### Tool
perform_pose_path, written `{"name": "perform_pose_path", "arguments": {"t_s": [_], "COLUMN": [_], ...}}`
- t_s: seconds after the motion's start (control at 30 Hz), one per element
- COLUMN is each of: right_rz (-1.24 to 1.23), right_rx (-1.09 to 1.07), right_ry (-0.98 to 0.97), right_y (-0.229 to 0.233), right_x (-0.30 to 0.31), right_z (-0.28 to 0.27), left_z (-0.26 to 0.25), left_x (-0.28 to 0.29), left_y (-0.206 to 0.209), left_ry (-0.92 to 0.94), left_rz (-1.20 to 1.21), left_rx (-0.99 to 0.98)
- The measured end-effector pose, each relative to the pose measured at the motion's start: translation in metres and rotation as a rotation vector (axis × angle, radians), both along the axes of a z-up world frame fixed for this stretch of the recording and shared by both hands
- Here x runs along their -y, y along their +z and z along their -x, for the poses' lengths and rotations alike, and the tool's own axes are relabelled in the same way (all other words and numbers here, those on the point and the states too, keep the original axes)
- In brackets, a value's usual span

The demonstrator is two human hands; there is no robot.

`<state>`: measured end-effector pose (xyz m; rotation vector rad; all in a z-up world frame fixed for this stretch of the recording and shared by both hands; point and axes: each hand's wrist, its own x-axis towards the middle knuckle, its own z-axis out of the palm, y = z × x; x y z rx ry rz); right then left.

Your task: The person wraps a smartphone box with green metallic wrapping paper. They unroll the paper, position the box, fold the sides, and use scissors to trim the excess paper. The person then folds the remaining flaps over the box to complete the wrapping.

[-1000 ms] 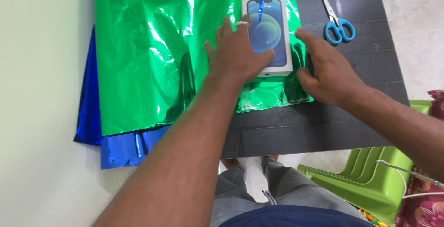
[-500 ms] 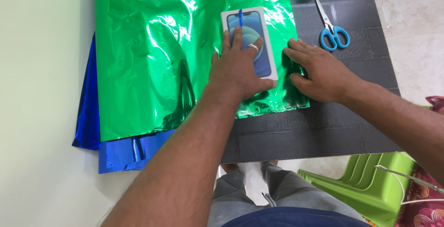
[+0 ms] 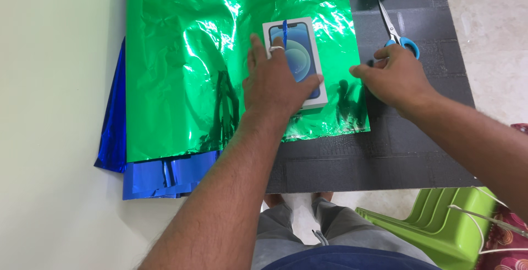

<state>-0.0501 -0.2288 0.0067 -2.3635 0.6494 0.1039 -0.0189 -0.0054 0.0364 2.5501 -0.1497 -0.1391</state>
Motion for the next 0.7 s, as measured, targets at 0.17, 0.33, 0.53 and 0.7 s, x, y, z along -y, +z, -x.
{"name": "perform_pose_path", "arguments": {"t_s": [0.17,0.33,0.53,0.7], "right_rz": [-0.269,-0.138,0.105,0.029], "right_rx": [-0.109,-0.141,-0.038,0.402], "right_ry": [-0.062,-0.020,0.115,0.555], "right_y": [-0.004,-0.006,0.005,0.017], "right_x": [-0.003,-0.013,-0.027,-0.042], "right_z": [-0.019,-0.018,-0.009,0.008], "left_z": [-0.006,-0.008,-0.016,-0.028], "left_x": [-0.009,-0.019,-0.026,-0.024], "left_y": [-0.002,-0.008,-0.010,-0.028], "left_ry": [0.030,-0.002,0.004,0.006], "left_rz": [0.036,0.120,0.117,0.087], "left_rx": [-0.133,-0.067,-0.146,-0.185]}}
